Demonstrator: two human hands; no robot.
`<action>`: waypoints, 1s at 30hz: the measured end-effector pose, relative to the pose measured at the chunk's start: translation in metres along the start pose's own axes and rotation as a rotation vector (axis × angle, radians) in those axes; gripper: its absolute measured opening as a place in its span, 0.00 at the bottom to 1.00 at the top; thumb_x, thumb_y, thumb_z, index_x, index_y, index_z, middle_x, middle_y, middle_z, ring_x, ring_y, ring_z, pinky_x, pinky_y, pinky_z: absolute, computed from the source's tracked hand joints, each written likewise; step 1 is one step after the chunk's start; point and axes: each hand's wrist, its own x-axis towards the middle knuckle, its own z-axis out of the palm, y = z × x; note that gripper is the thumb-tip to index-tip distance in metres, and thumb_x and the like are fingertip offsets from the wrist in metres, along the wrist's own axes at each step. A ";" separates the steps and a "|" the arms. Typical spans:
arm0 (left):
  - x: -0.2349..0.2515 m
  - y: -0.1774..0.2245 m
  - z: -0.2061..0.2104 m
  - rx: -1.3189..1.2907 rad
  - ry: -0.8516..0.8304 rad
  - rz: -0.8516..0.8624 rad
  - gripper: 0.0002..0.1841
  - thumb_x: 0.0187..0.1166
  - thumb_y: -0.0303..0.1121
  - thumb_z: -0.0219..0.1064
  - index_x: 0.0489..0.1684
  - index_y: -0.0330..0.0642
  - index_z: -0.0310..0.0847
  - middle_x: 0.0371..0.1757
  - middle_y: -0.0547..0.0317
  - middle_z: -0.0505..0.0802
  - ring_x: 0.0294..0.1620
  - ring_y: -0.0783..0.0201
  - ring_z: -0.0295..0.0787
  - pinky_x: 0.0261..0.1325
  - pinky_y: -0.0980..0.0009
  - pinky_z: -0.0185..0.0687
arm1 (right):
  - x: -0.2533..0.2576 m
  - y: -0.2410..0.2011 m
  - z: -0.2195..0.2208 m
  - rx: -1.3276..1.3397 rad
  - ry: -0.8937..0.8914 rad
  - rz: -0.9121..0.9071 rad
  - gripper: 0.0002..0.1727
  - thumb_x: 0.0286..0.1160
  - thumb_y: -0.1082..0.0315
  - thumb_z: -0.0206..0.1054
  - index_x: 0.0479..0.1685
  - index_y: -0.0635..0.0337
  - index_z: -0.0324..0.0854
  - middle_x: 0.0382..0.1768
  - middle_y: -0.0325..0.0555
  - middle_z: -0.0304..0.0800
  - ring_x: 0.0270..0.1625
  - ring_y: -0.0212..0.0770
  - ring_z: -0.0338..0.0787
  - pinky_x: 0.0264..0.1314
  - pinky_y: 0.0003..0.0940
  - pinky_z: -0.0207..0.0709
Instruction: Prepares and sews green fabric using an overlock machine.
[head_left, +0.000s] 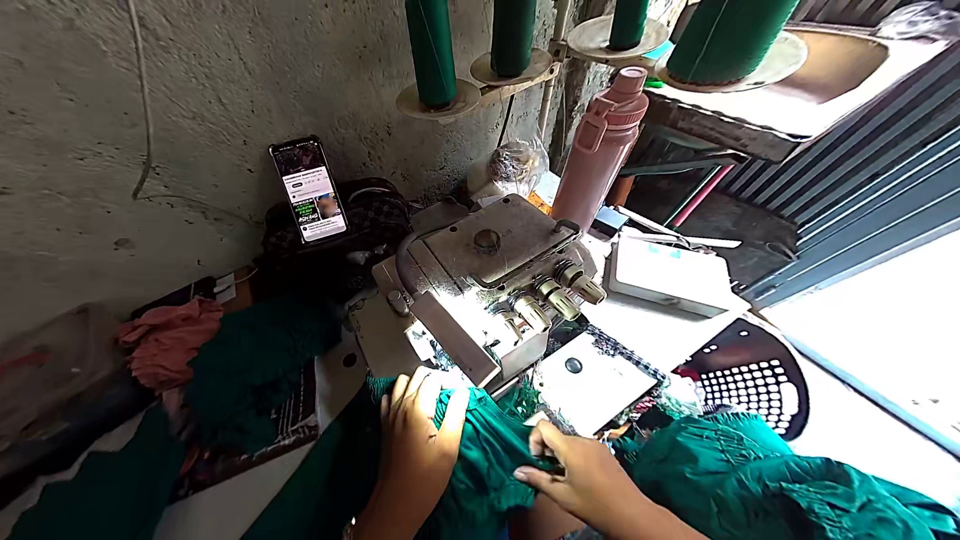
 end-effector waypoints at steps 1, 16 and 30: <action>-0.001 -0.001 0.003 0.048 0.020 0.029 0.18 0.77 0.46 0.59 0.33 0.44 0.92 0.38 0.60 0.91 0.47 0.56 0.85 0.50 0.50 0.70 | -0.004 0.005 -0.005 -0.077 -0.039 0.069 0.23 0.64 0.47 0.77 0.39 0.60 0.84 0.18 0.47 0.84 0.19 0.50 0.86 0.20 0.53 0.78; -0.011 -0.015 0.001 0.111 0.096 0.115 0.18 0.77 0.48 0.61 0.34 0.46 0.91 0.34 0.63 0.90 0.41 0.60 0.85 0.48 0.61 0.76 | 0.076 -0.041 -0.003 0.461 0.207 -0.078 0.11 0.69 0.59 0.75 0.26 0.57 0.88 0.29 0.31 0.84 0.29 0.14 0.75 0.31 0.08 0.67; -0.011 -0.004 0.015 0.161 0.303 0.033 0.10 0.66 0.40 0.64 0.23 0.47 0.89 0.37 0.59 0.88 0.45 0.61 0.82 0.50 0.68 0.73 | 0.078 -0.048 0.017 0.392 0.418 -0.079 0.09 0.58 0.62 0.74 0.22 0.54 0.81 0.22 0.29 0.79 0.21 0.13 0.70 0.22 0.08 0.62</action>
